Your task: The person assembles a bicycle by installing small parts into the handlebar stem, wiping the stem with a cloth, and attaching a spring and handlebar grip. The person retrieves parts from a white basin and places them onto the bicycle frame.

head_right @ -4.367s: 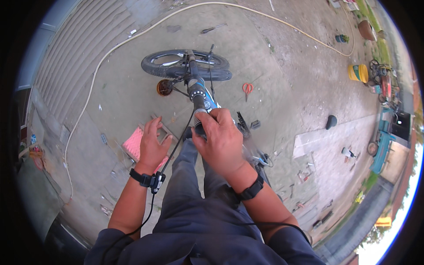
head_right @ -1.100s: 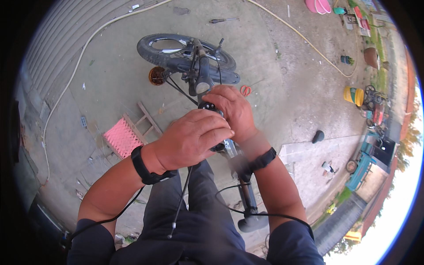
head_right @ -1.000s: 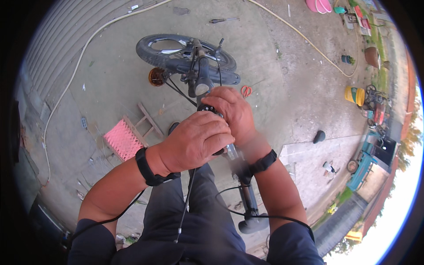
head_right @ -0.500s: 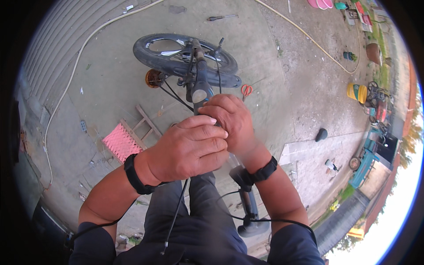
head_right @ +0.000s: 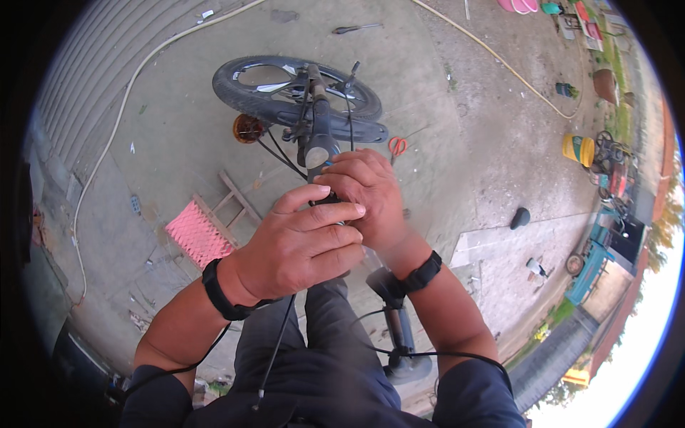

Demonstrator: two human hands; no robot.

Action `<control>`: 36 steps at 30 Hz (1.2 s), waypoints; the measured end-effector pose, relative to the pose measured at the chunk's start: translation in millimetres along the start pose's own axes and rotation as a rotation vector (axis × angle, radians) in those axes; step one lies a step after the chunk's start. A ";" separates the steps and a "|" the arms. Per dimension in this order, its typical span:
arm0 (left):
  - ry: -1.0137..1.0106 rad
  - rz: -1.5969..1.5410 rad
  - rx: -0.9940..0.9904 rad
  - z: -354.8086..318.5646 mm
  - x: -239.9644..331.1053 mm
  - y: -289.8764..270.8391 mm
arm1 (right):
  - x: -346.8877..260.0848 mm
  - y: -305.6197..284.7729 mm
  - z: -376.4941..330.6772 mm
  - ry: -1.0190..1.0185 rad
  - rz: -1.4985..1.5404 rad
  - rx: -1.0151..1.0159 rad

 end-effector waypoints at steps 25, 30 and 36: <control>-0.984 -0.031 -0.050 -161.0 12.3 -41.8 | -10.9 3.2 -5.7 0.111 -0.026 -0.040; -1.062 -0.052 -0.075 -190.9 33.2 -42.7 | -18.8 -3.6 -22.8 0.140 -0.052 -0.009; -1.058 0.011 -0.153 -221.5 43.4 -53.1 | -41.7 -37.4 -95.2 0.367 -0.204 -0.044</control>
Point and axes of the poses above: each hand's wrist, its own z-axis towards the middle knuckle, its own y-axis out of the palm, x = y × z, the point moved 3 cm from there along z, towards the middle knuckle, and after that the axes turned 10 degrees about z, right-handed, at the moved point
